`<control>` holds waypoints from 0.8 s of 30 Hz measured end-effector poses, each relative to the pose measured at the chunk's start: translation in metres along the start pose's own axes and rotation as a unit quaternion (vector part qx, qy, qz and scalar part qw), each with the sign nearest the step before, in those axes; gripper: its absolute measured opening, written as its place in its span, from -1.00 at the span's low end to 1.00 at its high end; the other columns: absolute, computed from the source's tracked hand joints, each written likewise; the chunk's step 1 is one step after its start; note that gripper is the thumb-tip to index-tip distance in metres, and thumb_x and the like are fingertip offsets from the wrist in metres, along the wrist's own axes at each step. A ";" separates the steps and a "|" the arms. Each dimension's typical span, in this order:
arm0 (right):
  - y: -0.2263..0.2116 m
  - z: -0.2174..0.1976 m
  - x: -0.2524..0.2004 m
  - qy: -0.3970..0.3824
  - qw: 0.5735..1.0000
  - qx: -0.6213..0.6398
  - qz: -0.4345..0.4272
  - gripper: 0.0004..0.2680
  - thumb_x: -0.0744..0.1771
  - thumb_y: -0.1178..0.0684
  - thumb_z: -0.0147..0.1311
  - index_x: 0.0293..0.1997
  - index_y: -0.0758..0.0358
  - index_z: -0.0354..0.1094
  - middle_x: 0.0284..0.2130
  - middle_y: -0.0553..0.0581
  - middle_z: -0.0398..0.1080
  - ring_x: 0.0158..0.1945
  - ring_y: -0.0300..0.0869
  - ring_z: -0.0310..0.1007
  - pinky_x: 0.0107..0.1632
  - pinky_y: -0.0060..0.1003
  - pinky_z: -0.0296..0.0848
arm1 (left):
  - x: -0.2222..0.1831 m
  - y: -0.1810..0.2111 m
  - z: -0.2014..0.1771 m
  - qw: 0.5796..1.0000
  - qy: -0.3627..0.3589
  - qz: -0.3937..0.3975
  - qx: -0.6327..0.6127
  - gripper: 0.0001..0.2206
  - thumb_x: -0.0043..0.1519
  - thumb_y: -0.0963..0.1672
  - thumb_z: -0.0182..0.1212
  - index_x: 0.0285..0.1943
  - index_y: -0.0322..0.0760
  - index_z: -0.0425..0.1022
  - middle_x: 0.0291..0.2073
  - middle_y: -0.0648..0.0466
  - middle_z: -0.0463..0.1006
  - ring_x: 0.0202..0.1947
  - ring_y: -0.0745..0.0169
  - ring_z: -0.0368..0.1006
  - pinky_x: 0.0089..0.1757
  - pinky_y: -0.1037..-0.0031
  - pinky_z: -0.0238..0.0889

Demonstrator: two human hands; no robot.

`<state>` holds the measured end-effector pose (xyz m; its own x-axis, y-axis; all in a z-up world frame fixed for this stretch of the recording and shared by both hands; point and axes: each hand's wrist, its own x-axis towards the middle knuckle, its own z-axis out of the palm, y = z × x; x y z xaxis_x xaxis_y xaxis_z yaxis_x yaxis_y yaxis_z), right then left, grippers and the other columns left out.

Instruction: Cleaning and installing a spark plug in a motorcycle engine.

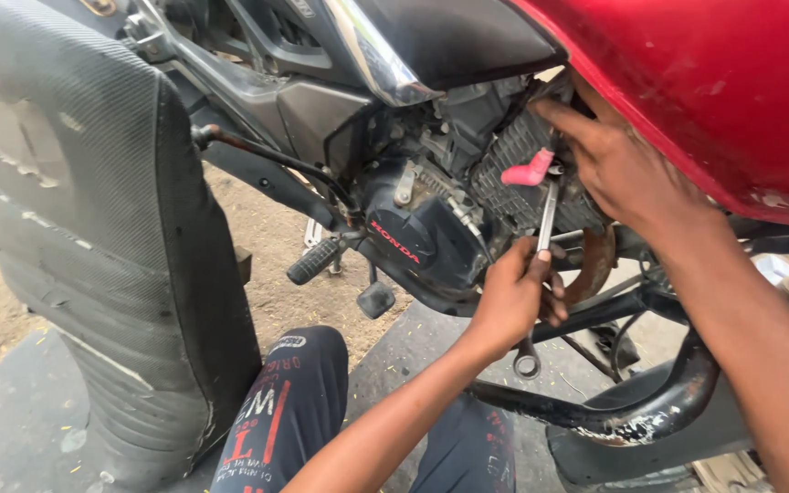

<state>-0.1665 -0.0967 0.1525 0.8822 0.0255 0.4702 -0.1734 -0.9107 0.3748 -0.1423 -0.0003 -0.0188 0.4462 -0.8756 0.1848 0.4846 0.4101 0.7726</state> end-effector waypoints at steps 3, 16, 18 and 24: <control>-0.004 -0.003 0.002 -0.002 1.000 0.004 0.008 -0.65 0.35 0.20 0.08 0.29 -0.05 0.45 0.42 0.25 0.23 0.45 0.21 0.17 0.42 0.14 0.16 | 0.004 -0.004 0.000 0.999 0.008 0.007 0.048 -0.81 0.47 -0.15 -0.14 0.08 -0.42 0.31 -0.50 0.04 0.46 -0.61 0.28 0.47 -0.54 0.43 0.36; -0.001 0.000 -0.002 -0.002 1.000 0.000 0.010 -0.66 0.37 0.18 0.11 0.30 -0.04 0.46 0.41 0.24 0.25 0.46 0.20 0.20 0.43 0.12 0.19 | 0.015 0.005 -0.022 0.997 -0.049 -0.060 -0.010 -0.80 0.45 -0.11 -0.10 0.09 -0.33 0.35 -0.49 0.09 0.45 -0.64 0.35 0.41 -0.57 0.50 0.26; 0.002 0.001 -0.004 0.003 1.000 0.005 0.004 -0.68 0.37 0.18 0.11 0.29 -0.01 0.47 0.42 0.28 0.24 0.44 0.22 0.20 0.40 0.13 0.20 | 0.018 0.016 -0.039 0.989 -0.044 -0.082 0.116 -0.77 0.41 -0.09 -0.04 0.08 -0.31 0.43 -0.53 0.13 0.45 -0.69 0.39 0.34 -0.61 0.51 0.21; -0.001 -0.002 -0.004 0.003 1.000 0.004 0.002 -0.67 0.38 0.18 0.11 0.31 -0.01 0.47 0.40 0.25 0.26 0.42 0.21 0.23 0.40 0.12 0.22 | 0.034 0.022 -0.081 0.974 -0.091 -0.024 0.205 -0.77 0.43 -0.11 0.00 0.06 -0.33 0.53 -0.52 0.18 0.47 -0.63 0.49 0.28 -0.56 0.59 0.13</control>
<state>-0.1708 -0.0953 0.1515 0.8792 0.0250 0.4758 -0.1728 -0.9139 0.3673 -0.0557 0.0000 -0.0448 0.2710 -0.9373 0.2193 0.1438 0.2647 0.9536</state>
